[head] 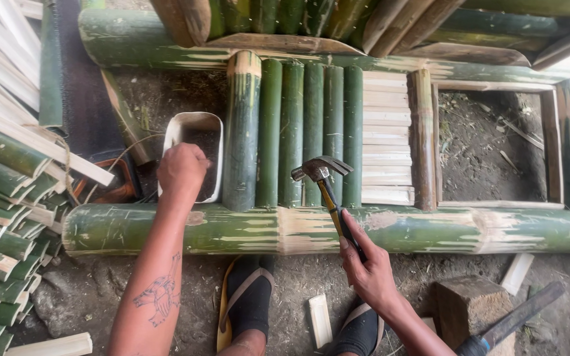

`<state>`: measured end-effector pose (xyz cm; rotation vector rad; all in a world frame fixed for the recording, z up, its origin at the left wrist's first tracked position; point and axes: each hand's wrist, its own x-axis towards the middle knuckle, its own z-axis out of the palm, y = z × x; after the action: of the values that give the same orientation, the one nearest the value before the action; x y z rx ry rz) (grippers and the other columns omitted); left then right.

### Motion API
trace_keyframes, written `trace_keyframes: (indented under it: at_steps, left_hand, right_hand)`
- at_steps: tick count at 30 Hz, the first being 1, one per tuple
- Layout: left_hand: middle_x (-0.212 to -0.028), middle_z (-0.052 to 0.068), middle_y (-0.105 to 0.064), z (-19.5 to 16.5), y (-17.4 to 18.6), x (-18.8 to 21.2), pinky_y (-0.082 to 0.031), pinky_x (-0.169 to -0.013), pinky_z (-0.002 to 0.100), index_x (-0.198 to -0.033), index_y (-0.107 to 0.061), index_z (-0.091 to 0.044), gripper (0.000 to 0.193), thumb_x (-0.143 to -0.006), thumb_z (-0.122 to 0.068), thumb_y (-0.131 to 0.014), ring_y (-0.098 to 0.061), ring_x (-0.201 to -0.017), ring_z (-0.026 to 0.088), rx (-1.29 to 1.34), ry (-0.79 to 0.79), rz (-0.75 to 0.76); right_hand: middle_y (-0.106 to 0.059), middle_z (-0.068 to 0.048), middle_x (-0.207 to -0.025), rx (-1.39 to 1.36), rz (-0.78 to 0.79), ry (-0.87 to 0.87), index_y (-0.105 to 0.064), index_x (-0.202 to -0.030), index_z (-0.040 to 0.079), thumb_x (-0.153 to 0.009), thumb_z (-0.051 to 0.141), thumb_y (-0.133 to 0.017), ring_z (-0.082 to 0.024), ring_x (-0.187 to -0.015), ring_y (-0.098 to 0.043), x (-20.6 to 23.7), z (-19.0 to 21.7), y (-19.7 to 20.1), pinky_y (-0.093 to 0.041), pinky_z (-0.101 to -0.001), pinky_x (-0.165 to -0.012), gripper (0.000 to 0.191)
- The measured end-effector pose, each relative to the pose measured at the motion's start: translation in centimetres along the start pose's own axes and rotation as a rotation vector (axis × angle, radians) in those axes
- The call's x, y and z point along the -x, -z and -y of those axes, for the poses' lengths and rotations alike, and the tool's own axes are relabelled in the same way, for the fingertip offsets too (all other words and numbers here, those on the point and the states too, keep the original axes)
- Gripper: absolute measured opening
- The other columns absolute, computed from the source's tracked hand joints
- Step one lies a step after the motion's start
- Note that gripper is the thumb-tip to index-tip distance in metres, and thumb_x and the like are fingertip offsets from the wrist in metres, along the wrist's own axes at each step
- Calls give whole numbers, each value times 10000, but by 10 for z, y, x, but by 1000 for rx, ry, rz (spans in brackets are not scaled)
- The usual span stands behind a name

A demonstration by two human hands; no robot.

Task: The person assembles a bamboo structure by cutting bamboo pieces with a machete and nailing them into place with a hammer. The person repeatedly cuts bamboo segments and secures them to a frame.

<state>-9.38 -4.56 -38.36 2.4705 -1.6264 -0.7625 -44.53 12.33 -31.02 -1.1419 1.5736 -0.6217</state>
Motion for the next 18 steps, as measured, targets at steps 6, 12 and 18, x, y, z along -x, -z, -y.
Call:
trace_keyframes:
  at_steps: [6,12,18]
  left_hand:
    - [-893,131,-770,-13,-10,7,-584,-770,442,-851,-802,-165,67,-899,-133,-768,-735,-842,319,-39,-69,-138]
    - [-931,117,-733,-33,3,26,-576,-772,433,-881,-750,-112,45,-916,-96,-727,-705,-864,286,-68,-48,-119]
    - [-972,123,-684,-98,-33,58,-564,-884,366,-966,-744,-45,168,-850,47,-665,-654,-931,242,168,-619,-69]
  right_hand:
    - [-609,8,-688,17,-31,29,-445,-1554,249,-987,193,-576,-50,-557,-489,12,-16,19,-468,-262,-505,585]
    - [-630,3,-694,22,-27,40,-452,-1547,244,-991,205,-583,-49,-560,-506,16,-27,26,-474,-259,-508,573]
    - [-711,-55,-777,47,-130,-41,-484,-1519,249,-964,177,-590,-83,-544,-544,24,-35,49,-463,-286,-478,570]
